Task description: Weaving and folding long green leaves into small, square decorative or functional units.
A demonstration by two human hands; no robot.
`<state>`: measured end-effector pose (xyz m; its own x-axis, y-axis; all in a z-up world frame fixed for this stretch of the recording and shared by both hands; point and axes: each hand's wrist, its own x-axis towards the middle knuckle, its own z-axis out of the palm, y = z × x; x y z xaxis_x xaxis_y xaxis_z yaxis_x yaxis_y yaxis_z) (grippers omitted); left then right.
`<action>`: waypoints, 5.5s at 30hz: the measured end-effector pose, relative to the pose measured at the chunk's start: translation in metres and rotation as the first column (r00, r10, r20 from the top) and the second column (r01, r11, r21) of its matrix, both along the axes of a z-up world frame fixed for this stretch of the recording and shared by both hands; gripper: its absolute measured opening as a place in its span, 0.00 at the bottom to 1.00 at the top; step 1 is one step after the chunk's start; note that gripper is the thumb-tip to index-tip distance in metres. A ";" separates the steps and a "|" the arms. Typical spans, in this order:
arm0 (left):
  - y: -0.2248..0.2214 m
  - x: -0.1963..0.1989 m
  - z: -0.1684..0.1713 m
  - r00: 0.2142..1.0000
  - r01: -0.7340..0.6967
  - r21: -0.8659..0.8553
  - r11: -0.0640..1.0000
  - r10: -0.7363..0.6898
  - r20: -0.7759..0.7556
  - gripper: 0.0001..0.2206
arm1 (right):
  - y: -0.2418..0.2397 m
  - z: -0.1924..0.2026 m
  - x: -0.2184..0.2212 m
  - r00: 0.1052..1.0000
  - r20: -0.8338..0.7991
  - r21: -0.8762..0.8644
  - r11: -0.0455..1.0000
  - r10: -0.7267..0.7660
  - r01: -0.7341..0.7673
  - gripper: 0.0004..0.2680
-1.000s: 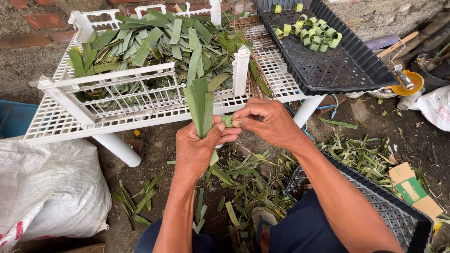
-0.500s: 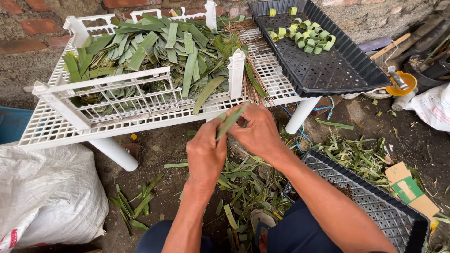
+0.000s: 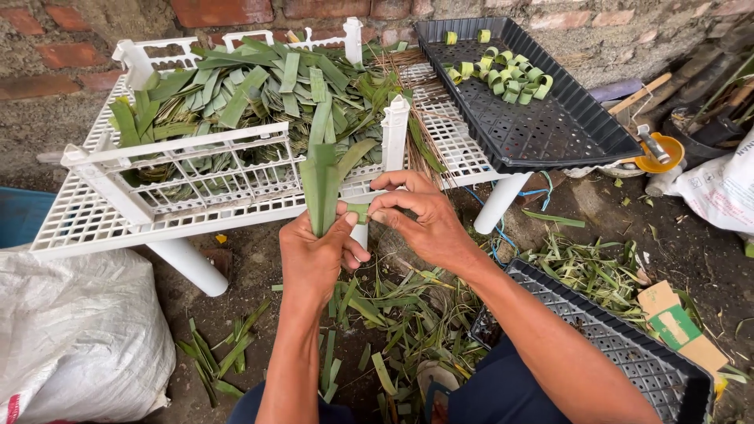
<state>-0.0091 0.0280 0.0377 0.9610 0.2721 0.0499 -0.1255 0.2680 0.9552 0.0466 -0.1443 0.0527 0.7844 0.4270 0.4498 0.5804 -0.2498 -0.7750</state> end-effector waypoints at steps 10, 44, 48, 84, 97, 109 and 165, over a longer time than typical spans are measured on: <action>-0.011 0.003 -0.008 0.989 -0.110 -0.048 0.993 0.114 0.095 0.04 | 0.011 0.002 -0.005 0.952 -0.306 0.151 0.988 0.027 0.020 0.07; 0.002 0.006 0.018 0.950 0.228 -0.440 0.869 -0.298 -0.095 0.20 | -0.075 -0.012 0.038 0.735 0.158 -0.029 0.741 -0.659 0.671 0.12; -0.017 0.010 0.008 0.969 0.191 -0.422 0.886 -0.237 -0.061 0.15 | -0.042 -0.027 0.027 0.817 0.414 0.042 0.905 -0.402 0.424 0.10; -0.028 0.013 -0.051 0.972 0.236 -0.013 0.972 -0.236 -0.011 0.08 | -0.018 -0.011 0.015 0.916 0.289 0.143 0.959 -0.277 0.245 0.08; -0.015 0.001 -0.005 0.988 -0.146 0.116 0.982 0.138 0.068 0.15 | -0.003 -0.024 0.001 0.944 -0.319 0.260 0.966 0.091 -0.005 0.08; -0.014 -0.003 -0.007 0.996 -0.076 0.213 0.974 0.064 0.066 0.09 | -0.001 -0.008 -0.007 0.935 -0.355 0.234 0.969 0.007 0.081 0.08; -0.014 0.003 -0.008 0.974 -0.226 -0.103 0.969 0.226 -0.009 0.10 | -0.003 -0.017 -0.010 0.965 -0.258 0.202 0.979 0.041 0.012 0.09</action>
